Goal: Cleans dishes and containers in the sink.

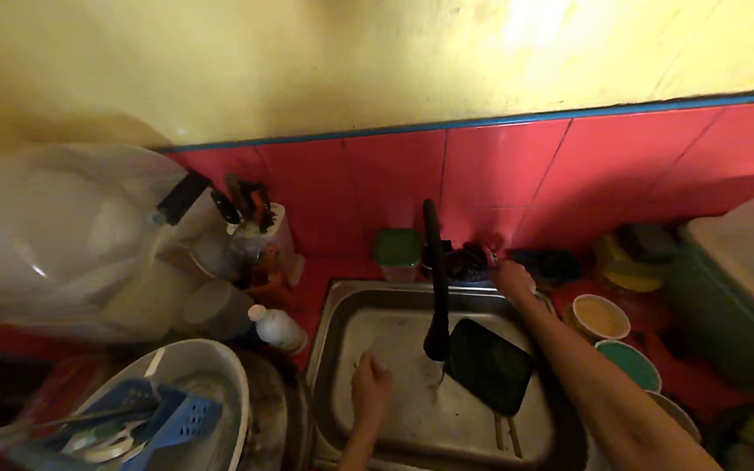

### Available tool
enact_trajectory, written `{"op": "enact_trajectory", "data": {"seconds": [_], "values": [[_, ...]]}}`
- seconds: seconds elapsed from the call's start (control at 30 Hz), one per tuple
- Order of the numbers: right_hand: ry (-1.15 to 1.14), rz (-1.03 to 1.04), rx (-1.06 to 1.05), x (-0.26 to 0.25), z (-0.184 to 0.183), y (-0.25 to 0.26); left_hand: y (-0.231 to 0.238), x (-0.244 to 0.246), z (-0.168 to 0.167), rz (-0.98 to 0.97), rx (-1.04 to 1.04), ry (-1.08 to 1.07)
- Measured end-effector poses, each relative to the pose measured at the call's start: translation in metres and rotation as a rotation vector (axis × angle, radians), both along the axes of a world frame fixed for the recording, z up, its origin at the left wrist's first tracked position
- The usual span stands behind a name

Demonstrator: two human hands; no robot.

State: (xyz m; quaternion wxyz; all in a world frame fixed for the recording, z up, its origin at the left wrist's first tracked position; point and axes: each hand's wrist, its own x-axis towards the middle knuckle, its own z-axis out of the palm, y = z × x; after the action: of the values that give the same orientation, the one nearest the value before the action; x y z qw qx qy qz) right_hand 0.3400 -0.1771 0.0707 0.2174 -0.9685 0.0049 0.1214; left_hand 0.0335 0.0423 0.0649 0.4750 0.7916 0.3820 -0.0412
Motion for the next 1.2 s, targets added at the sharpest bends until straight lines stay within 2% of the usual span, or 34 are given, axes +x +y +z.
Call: {"op": "enact_trajectory", "data": {"seconds": [0.13, 0.2, 0.3, 0.4, 0.47, 0.6, 0.73, 0.87, 0.97, 1.03, 1.07, 1.13, 1.2], "values": [[-0.105, -0.17, 0.079, -0.008, 0.014, -0.003, -0.018, -0.013, -0.031, 0.372, -0.608, -0.035], [-0.205, -0.243, 0.125, -0.02, 0.028, -0.008, -0.031, -0.017, -0.043, 0.443, -0.797, -0.081], [-0.4, -0.249, 0.196, -0.052, 0.055, -0.017, -0.051, -0.011, -0.054, 0.376, -0.935, -0.18], [-0.647, -0.137, 0.272, -0.088, 0.068, -0.027, -0.061, 0.009, -0.052, 0.265, -0.925, -0.247], [-0.816, -0.025, 0.297, -0.11, 0.069, -0.035, -0.059, 0.024, -0.036, 0.182, -0.801, -0.23], [-1.055, 0.084, 0.307, -0.143, 0.066, -0.048, -0.036, 0.031, -0.001, -0.068, -0.331, -0.214], [-1.039, 0.16, 0.381, -0.175, 0.061, -0.056, -0.011, 0.005, 0.031, -0.266, 0.085, -0.169], [-0.864, 0.365, 0.375, -0.212, 0.046, -0.056, 0.003, -0.028, 0.047, -0.518, 0.499, -0.088], [-0.718, 0.525, 0.382, -0.239, 0.036, -0.048, 0.011, -0.055, 0.023, -0.533, 0.953, -0.451], [-0.693, 0.598, 0.398, -0.254, 0.035, -0.043, 0.018, -0.065, 0.016, -0.502, 1.16, -0.639], [-0.702, 0.623, 0.393, -0.261, 0.038, -0.04, 0.02, -0.071, 0.016, -0.476, 1.211, -0.684], [-0.752, 0.643, 0.385, -0.271, 0.06, -0.036, 0.018, -0.082, 0.025, -0.385, 1.159, -0.66], [-0.859, 0.6, 0.408, -0.281, 0.09, -0.029, 0.008, -0.093, 0.046, -0.241, 0.872, -0.499]]}}
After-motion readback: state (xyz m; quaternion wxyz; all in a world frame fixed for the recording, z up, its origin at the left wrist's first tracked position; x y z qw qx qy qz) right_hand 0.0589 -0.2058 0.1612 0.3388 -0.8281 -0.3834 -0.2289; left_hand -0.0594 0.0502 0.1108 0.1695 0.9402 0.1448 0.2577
